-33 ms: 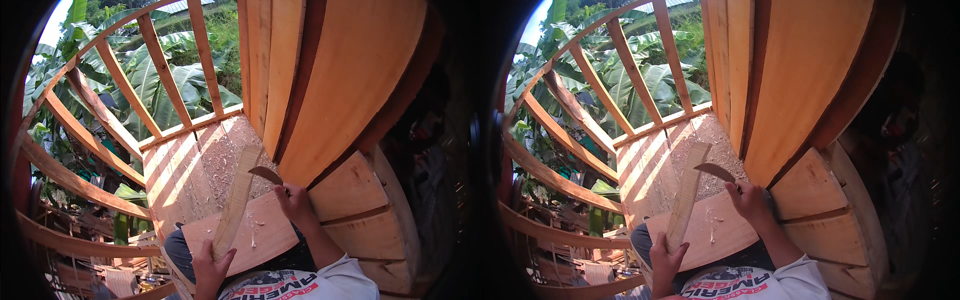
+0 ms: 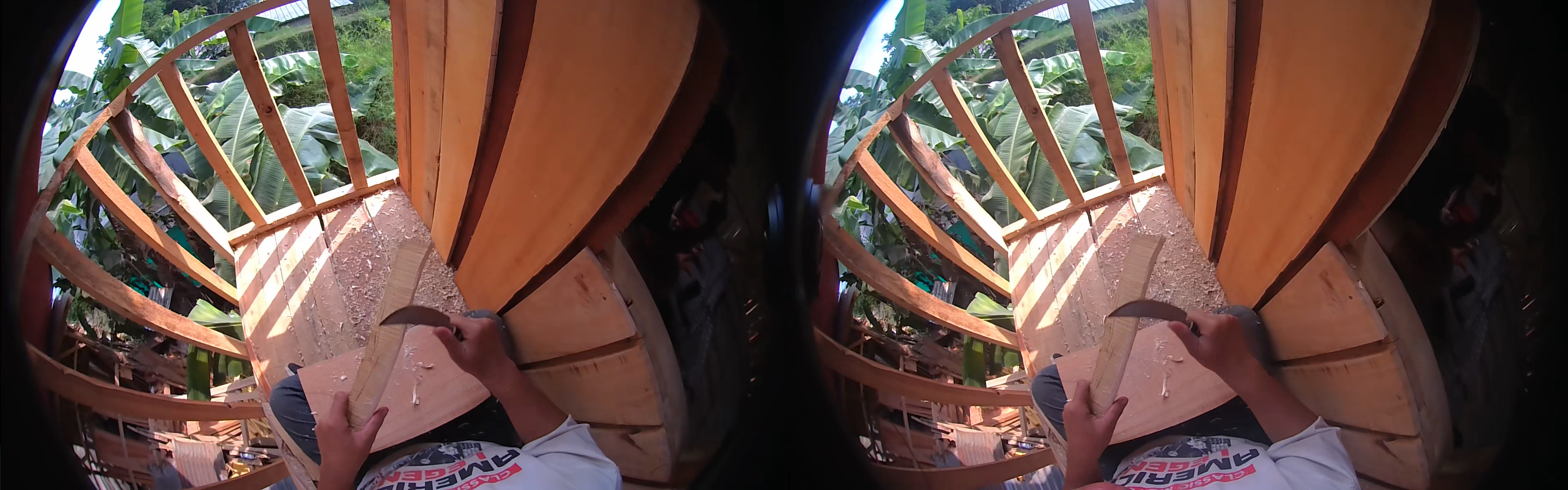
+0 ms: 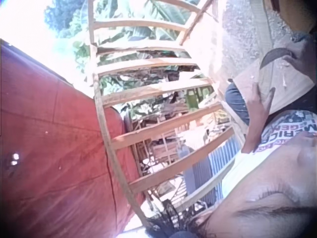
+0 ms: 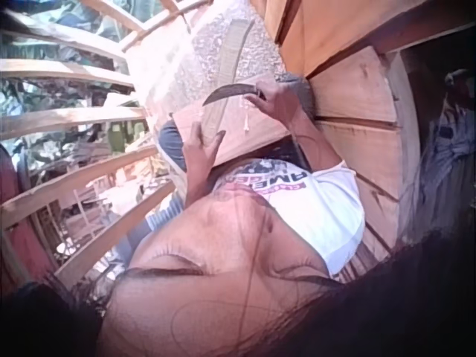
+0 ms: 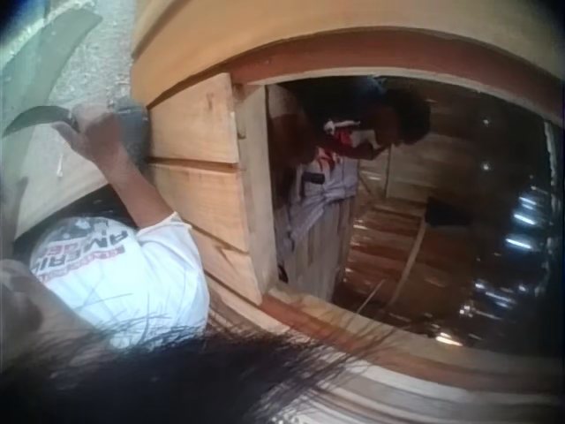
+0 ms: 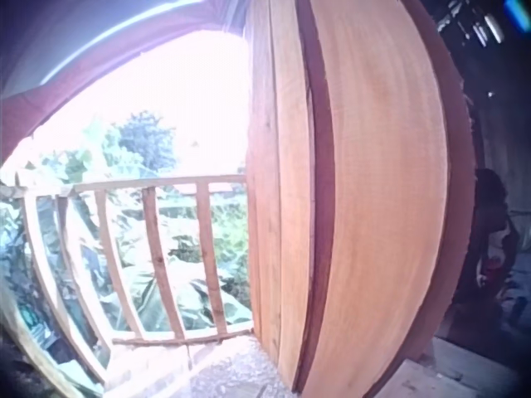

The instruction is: The person sits cross-legged on a wooden platform and uses a curved knife to shave and shape a long, thin piece of wood. They repeatedly rotate the wood and scrape along its length, producing wood shavings that accumulate on the platform.

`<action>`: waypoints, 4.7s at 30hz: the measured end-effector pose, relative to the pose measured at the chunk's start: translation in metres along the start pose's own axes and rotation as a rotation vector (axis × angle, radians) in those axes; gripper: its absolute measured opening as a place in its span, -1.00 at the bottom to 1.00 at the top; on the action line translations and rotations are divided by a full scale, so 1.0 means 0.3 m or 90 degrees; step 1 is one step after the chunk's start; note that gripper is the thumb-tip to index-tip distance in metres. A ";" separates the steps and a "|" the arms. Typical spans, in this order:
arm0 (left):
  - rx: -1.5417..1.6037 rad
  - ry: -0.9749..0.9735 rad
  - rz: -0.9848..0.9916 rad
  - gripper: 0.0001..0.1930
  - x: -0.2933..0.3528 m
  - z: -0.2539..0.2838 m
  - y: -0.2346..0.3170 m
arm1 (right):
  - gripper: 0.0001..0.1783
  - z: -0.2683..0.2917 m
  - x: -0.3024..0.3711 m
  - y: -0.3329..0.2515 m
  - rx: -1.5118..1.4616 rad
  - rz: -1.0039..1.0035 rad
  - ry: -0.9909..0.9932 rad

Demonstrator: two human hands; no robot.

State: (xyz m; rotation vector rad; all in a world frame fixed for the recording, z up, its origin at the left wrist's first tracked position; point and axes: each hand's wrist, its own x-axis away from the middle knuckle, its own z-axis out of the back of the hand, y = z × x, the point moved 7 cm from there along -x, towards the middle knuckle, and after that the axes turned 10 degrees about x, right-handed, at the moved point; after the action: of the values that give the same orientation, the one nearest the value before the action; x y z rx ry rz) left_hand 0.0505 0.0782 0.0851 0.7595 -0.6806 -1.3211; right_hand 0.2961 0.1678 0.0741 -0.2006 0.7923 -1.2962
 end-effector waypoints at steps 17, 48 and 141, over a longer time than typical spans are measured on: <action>0.033 -0.074 -0.025 -0.51 0.019 -0.002 0.015 | -0.42 0.092 -0.019 0.001 0.164 -0.003 0.008; 0.013 -0.038 0.015 -0.52 0.018 0.025 0.040 | -0.34 -0.019 0.028 -0.071 0.071 0.001 -0.056; -0.016 -0.074 0.011 -0.49 0.067 -0.079 0.043 | -0.56 -0.056 0.029 0.141 -0.143 -0.107 -0.101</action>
State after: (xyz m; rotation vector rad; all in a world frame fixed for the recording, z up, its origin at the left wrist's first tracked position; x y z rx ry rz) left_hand 0.0796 0.0616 0.0818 0.6590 -0.7613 -1.3634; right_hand 0.3191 0.1772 0.0351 -0.5533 0.7959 -1.3287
